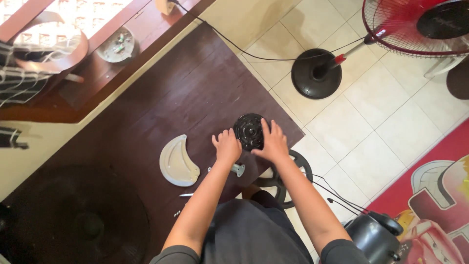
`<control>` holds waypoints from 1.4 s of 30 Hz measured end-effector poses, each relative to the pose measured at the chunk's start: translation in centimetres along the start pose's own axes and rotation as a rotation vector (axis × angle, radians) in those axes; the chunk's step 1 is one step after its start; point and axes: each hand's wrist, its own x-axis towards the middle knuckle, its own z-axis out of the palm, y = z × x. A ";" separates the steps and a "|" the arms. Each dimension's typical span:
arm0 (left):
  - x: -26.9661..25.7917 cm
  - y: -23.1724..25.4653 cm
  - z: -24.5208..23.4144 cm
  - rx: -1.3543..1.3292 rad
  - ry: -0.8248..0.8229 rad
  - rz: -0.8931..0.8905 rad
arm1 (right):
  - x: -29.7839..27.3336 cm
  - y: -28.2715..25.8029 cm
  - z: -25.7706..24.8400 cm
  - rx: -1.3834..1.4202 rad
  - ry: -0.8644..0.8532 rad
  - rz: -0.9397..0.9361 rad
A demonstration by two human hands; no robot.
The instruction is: The person assembles an electric fan by hand, attaching the motor housing to the base and securing it with a screwdriver. They handle screws, the fan motor, and the base, then tighten the assembly.
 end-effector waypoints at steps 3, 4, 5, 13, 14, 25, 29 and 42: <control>0.5 -0.3 1.3 -0.101 -0.017 -0.049 | -0.1 -1.2 0.5 -0.079 0.064 -0.019; 0.7 -0.4 1.6 -0.132 -0.013 -0.068 | 0.0 -1.2 0.5 -0.058 0.074 -0.038; 0.8 -0.5 1.8 -0.163 -0.009 -0.087 | 0.0 -1.1 0.6 -0.037 0.084 -0.058; 1.8 -1.2 2.0 -0.404 -0.111 -0.206 | -0.4 0.7 1.5 0.049 0.174 -0.092; 1.6 -1.1 2.0 -0.432 -0.089 -0.193 | -0.7 0.8 1.8 0.113 0.202 -0.076; -7.2 0.4 -3.3 -1.147 0.031 0.132 | -12.0 -0.2 0.5 0.697 0.618 -0.080; -14.4 0.0 -5.6 -0.990 -0.075 0.172 | -20.2 -1.8 2.0 0.843 0.699 -0.035; -26.8 7.6 -4.0 -0.959 -0.530 0.315 | -41.2 4.2 9.6 1.196 0.926 0.228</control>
